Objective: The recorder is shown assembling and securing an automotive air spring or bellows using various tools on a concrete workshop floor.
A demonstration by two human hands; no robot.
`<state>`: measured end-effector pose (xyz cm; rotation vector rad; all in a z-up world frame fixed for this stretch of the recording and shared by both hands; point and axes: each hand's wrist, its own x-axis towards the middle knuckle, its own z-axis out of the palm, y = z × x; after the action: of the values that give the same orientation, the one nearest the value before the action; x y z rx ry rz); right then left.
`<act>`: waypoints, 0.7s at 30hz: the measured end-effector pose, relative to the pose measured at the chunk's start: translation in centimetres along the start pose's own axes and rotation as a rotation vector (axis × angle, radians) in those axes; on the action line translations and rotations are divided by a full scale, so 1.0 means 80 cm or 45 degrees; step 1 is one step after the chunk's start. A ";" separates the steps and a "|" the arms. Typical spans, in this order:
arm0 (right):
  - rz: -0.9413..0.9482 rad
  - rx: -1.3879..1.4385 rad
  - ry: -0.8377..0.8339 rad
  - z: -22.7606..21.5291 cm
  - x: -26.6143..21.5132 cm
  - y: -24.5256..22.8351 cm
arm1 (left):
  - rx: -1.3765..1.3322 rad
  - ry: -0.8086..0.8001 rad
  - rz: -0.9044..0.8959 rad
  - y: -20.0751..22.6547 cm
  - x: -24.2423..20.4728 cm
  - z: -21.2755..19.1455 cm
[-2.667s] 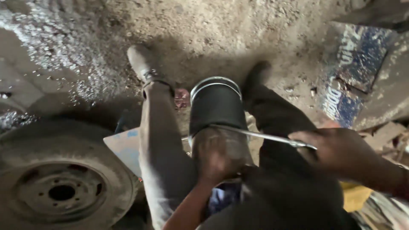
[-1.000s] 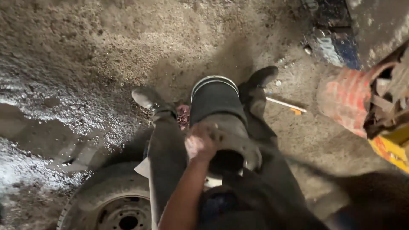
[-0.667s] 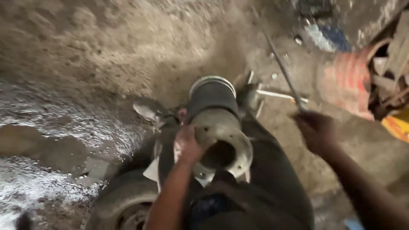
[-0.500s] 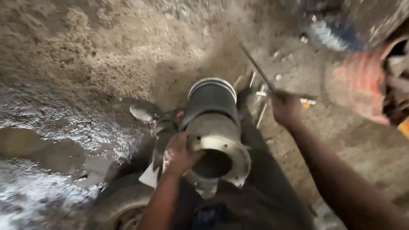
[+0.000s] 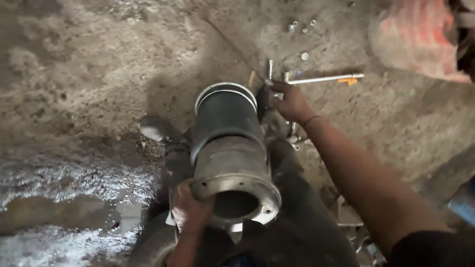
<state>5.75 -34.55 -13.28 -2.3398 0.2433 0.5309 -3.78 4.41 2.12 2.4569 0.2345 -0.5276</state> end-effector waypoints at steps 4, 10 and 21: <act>0.631 0.116 -0.142 -0.033 -0.059 -0.092 | -0.008 -0.102 -0.164 0.007 -0.002 -0.011; 0.184 0.576 -0.262 -0.048 -0.246 -0.231 | -0.008 -0.242 -0.268 0.005 0.000 -0.022; 0.046 -0.026 0.161 0.017 -0.257 -0.237 | 0.072 -0.248 -0.227 0.015 0.000 -0.022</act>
<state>-7.10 -19.32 6.43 -2.3961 0.3408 0.4049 -2.91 4.51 4.08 2.4312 0.3644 -0.8552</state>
